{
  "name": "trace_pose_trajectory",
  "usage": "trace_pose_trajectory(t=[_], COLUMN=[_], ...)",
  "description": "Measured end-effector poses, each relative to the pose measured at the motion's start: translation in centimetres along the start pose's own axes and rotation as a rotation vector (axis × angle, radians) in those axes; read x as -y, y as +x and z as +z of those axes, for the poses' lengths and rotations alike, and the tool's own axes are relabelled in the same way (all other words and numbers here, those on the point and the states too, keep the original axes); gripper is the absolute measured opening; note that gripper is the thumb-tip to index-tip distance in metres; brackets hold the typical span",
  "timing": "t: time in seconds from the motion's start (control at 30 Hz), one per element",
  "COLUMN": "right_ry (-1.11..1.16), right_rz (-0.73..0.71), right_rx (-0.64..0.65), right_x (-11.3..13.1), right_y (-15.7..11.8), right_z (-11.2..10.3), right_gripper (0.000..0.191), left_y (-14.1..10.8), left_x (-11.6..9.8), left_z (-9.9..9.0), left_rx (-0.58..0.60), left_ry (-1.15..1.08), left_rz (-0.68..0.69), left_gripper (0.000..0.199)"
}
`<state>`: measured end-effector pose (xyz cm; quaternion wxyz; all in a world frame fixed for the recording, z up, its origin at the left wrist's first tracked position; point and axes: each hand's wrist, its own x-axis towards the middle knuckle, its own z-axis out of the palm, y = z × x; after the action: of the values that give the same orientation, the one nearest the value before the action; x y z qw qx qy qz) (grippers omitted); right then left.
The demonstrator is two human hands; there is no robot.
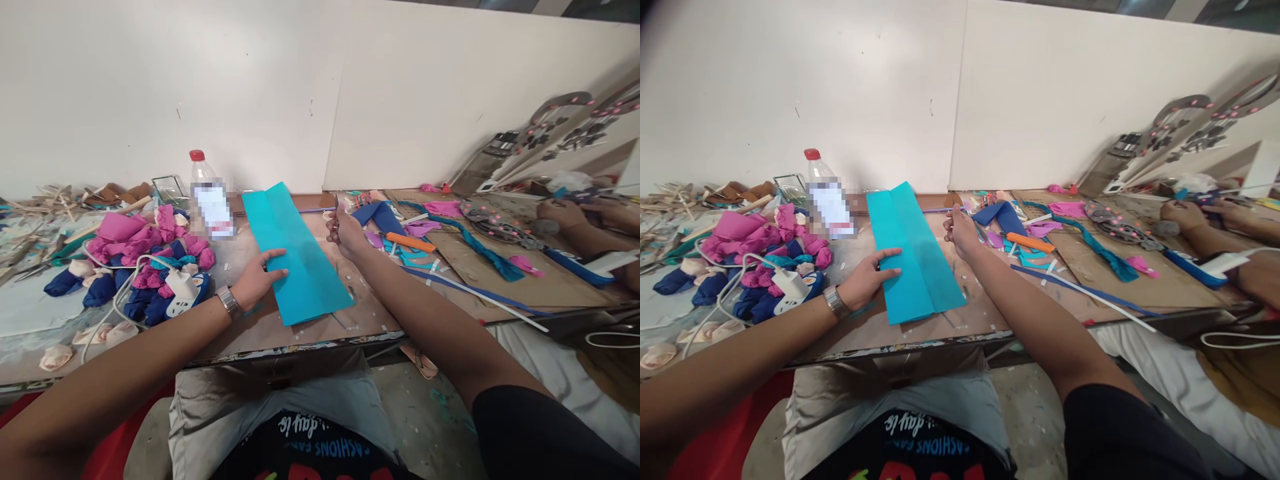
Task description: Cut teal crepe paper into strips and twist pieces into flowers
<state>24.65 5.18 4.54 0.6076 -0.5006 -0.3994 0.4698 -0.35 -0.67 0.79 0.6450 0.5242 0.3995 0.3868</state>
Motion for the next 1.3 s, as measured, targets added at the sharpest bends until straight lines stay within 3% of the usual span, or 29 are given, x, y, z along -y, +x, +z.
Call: trace_pose_trajectory(t=[0.13,0.3,0.57,0.73,0.9,1.3], right_ry=[0.065,0.072,0.137,0.191,0.208,0.231], right_rz=[0.128,0.344,0.579,0.723,0.743,0.638], right_rx=[0.092,0.298,0.573,0.595,0.562,0.480], right_x=[1.9,3.2,0.9,-0.4,-1.3,-1.3], right_y=[-1.9,-6.8,-17.8,-22.3,-23.8,-23.0], right_z=[0.6,0.5,-2.5,-3.2,-2.9,-1.2], right_gripper=[0.048,0.036,0.039,0.046,0.047,0.049], left_y=[-0.4,-0.2,-0.2,-0.4,-0.4,-0.7], left_x=[-0.7,-0.5,-0.7,-1.4,-1.7,-2.1], left_z=[0.4,0.3,0.4,0.6,0.6,0.6], left_rx=[0.000,-0.002,-0.042,-0.060,-0.081,-0.073], left_ry=[-0.065,-0.020,-0.021,-0.136,-0.186,-0.196], left_rz=[-0.016,0.021,-0.041,-0.092,-0.099,-0.097], left_gripper=[0.092,0.087,0.077,0.077,0.077,0.073])
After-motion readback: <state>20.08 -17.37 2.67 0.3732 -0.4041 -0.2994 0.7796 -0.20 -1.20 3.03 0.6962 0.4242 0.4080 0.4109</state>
